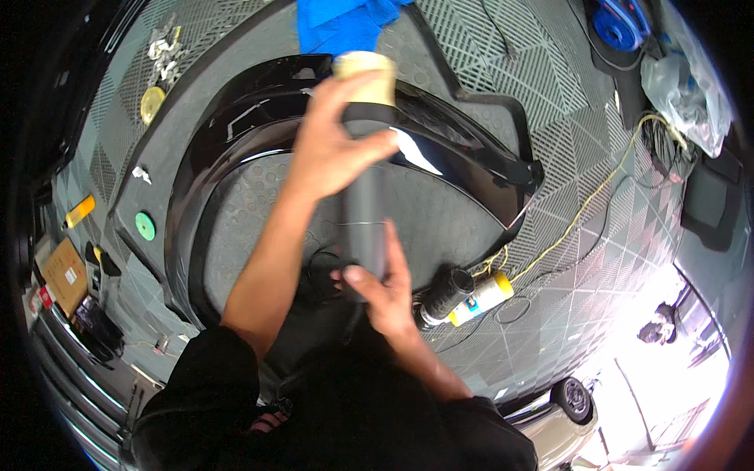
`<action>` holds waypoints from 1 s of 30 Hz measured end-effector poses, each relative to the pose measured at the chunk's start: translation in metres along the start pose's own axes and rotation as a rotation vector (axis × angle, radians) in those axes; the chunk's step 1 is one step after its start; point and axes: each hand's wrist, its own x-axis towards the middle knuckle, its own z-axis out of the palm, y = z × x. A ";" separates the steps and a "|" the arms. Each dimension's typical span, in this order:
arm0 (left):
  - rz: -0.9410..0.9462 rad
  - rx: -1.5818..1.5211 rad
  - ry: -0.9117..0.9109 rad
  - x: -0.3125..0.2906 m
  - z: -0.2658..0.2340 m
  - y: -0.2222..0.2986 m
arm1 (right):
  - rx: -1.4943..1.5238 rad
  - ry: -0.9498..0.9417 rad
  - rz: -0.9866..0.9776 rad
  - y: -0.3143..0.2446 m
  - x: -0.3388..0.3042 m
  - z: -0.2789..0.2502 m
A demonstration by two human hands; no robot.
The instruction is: The person uses a rotary polisher with a foam pad to buff a detached black car bumper placed on a floor mat. They apply compound from a can, then move the polisher across the bumper surface in overlapping passes, occasionally wiping the surface with a cloth.
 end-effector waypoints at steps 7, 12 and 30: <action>-0.285 -0.018 -0.336 0.034 0.102 0.027 | -0.009 0.224 -0.186 -0.052 -0.012 -0.028; -0.407 -0.023 -0.385 0.060 0.104 0.028 | -0.102 0.205 -0.249 -0.069 -0.001 -0.018; -0.336 -0.395 0.194 0.067 -0.182 -0.062 | -0.231 -0.217 -0.068 0.010 0.083 0.164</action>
